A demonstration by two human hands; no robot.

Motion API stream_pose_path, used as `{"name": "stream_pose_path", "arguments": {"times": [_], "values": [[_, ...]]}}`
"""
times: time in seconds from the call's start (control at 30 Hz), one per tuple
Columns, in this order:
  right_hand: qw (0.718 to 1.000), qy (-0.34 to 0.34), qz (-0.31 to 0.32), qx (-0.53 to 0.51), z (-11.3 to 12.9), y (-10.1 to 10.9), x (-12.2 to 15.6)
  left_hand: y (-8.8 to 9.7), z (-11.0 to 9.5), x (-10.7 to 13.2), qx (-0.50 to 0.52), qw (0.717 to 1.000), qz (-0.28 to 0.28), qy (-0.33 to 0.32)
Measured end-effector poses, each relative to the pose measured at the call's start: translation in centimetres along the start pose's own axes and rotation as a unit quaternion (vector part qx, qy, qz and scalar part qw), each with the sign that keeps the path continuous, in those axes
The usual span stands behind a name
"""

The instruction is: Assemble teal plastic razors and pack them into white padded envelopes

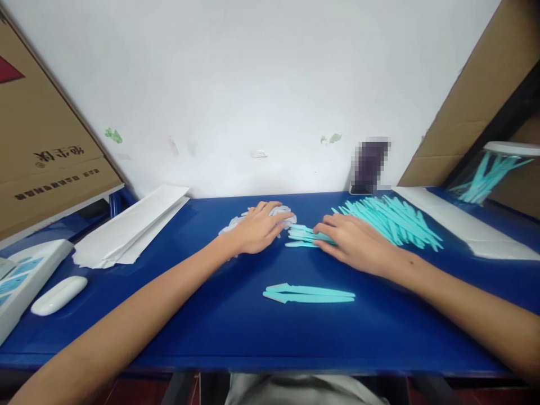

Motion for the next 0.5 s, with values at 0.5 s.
{"name": "stream_pose_path", "arguments": {"times": [0.5], "values": [[0.958, 0.141, 0.146, -0.205, 6.1, 1.0, 1.9, -1.5, 1.7, -1.9, 0.034, 0.999, 0.021, -0.01]]}}
Point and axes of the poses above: each hand's wrist, its own x-axis away from the middle knuckle, its own y-axis out of the back of the hand, z = x × y, the point moved 6 cm from there along -x, towards the middle knuckle, and after that the axes turned 6 degrees about z, right-handed, at the moved point
